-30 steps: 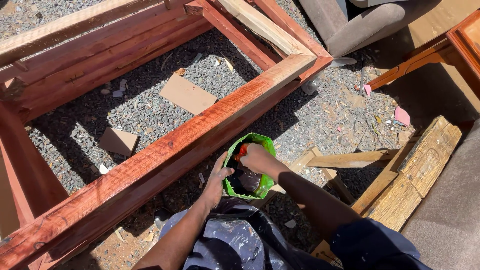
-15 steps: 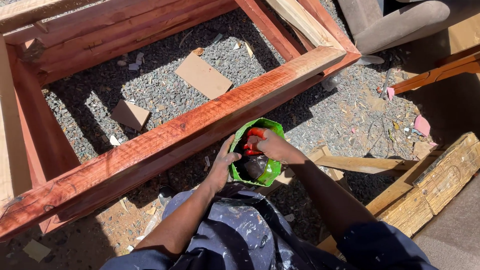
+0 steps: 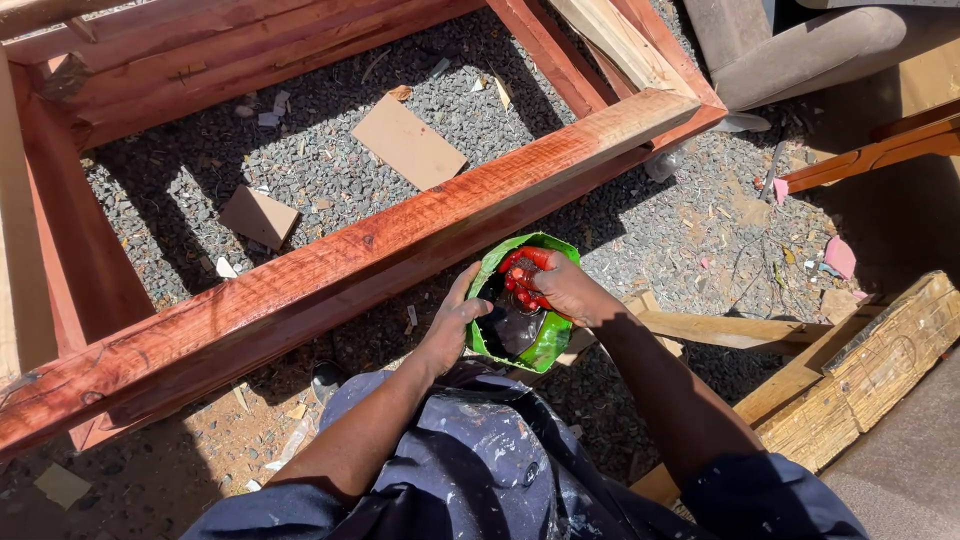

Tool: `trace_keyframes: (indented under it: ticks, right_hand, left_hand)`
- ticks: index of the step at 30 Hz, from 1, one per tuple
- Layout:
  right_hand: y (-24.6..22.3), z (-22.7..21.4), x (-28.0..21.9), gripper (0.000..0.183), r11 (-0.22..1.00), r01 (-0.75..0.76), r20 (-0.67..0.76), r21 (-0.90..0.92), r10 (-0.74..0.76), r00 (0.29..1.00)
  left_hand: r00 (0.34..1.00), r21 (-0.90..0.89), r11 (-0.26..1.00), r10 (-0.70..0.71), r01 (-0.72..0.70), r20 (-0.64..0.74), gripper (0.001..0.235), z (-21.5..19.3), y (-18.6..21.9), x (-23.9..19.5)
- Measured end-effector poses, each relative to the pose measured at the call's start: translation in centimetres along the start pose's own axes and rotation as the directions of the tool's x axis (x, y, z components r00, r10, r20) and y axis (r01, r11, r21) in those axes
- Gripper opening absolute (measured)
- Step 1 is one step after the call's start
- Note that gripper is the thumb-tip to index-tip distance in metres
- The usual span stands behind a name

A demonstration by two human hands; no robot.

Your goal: Applying wood stain to a wooden frame using a sponge

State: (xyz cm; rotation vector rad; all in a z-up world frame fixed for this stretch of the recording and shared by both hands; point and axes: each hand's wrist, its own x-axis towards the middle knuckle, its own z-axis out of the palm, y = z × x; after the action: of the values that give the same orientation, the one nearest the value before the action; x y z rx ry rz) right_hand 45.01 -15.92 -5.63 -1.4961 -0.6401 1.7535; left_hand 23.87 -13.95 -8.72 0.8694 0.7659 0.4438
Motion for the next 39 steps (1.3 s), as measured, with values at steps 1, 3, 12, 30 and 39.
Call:
trace_keyframes:
  ticks: [1,3,12,30,39]
  right_hand:
    - [1.7,-1.1,1.1,0.018,1.000,0.000,-0.001,-0.002,0.000,1.000]
    - [5.2,-3.2,3.4,0.020,1.000,-0.011,0.000,0.012,0.011,1.000]
    - [0.5,0.1,-0.2,0.029,0.968,-0.111,-0.015,0.226,0.118,0.993]
    - [0.2,1.4,1.2,0.034,0.379,-0.064,-0.118,-0.923,-0.121,0.986]
    - [-2.0,4.7,-0.8,0.030,0.416,0.057,-0.017,-0.907,-0.173,0.985]
  left_hand:
    - [1.000,-0.001,1.000,0.001,-0.001,0.001,0.090,0.0,-0.2,0.1]
    - [1.000,-0.001,1.000,0.007,-0.007,0.009,0.092,-0.3,-0.6,0.1]
    - [0.999,0.120,0.992,-0.045,0.047,-0.018,0.092,-0.5,0.3,-0.6]
    - [1.000,0.104,0.994,-0.014,0.015,-0.012,0.091,-0.7,0.4,-1.2]
    - [1.000,0.105,0.994,-0.027,0.028,-0.012,0.090,-2.0,-0.5,-1.8]
